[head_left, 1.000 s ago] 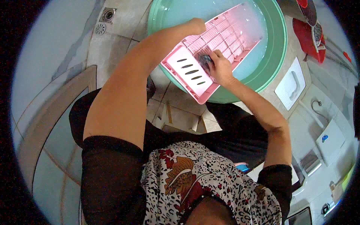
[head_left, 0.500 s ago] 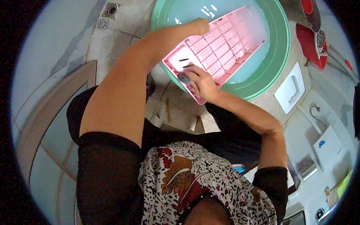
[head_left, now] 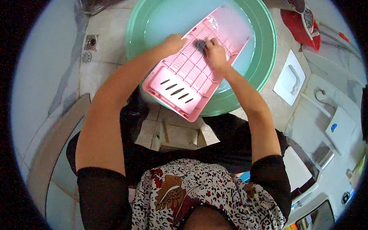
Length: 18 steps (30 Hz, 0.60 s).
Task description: The person scrubs a pink plastic rack in a green basin filled with soapy water using a scouring pad. They rinse a yellow soap dish at a sink, scrub the interior of the basin, and wash a dark garment in the water by hand.
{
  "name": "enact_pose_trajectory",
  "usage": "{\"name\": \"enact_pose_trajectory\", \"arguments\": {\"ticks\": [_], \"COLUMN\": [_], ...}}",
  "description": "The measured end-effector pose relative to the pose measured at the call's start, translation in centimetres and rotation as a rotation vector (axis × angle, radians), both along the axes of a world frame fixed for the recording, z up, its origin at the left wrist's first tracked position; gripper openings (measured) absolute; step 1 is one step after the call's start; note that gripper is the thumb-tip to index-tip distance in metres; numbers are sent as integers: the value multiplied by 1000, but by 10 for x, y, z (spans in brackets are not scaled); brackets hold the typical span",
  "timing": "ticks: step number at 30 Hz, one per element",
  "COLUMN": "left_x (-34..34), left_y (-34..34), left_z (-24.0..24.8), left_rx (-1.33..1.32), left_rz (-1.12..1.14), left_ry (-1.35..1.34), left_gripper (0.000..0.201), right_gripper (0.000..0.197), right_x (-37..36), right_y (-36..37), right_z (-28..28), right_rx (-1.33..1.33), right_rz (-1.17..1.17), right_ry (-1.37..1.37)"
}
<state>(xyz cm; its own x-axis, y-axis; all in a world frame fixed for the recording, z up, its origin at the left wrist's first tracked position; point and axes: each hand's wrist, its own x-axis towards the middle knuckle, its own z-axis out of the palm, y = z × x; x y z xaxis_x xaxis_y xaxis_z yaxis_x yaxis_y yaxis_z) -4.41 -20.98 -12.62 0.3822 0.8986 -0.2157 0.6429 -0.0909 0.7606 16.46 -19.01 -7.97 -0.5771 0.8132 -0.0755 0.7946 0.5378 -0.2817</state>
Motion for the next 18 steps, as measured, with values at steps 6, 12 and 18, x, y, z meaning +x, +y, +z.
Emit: {"name": "enact_pose_trajectory", "arguments": {"ticks": [6,12,18], "left_x": [0,26,31], "left_y": [16,-39,-123], "left_z": [5,26,20], "left_rx": [-74,-124,-394], "left_rz": [188,416,666], "left_ry": [37,-179,-191], "left_gripper": [26,24,33], "right_gripper": [17,14,17], "right_x": [58,-33,7], "right_y": [71,58,60], "right_z": [-32,-43,-49], "right_rx": [101,24,-62], "right_rz": [-627,-426,-476], "right_ry": [-226,81,-132]}}
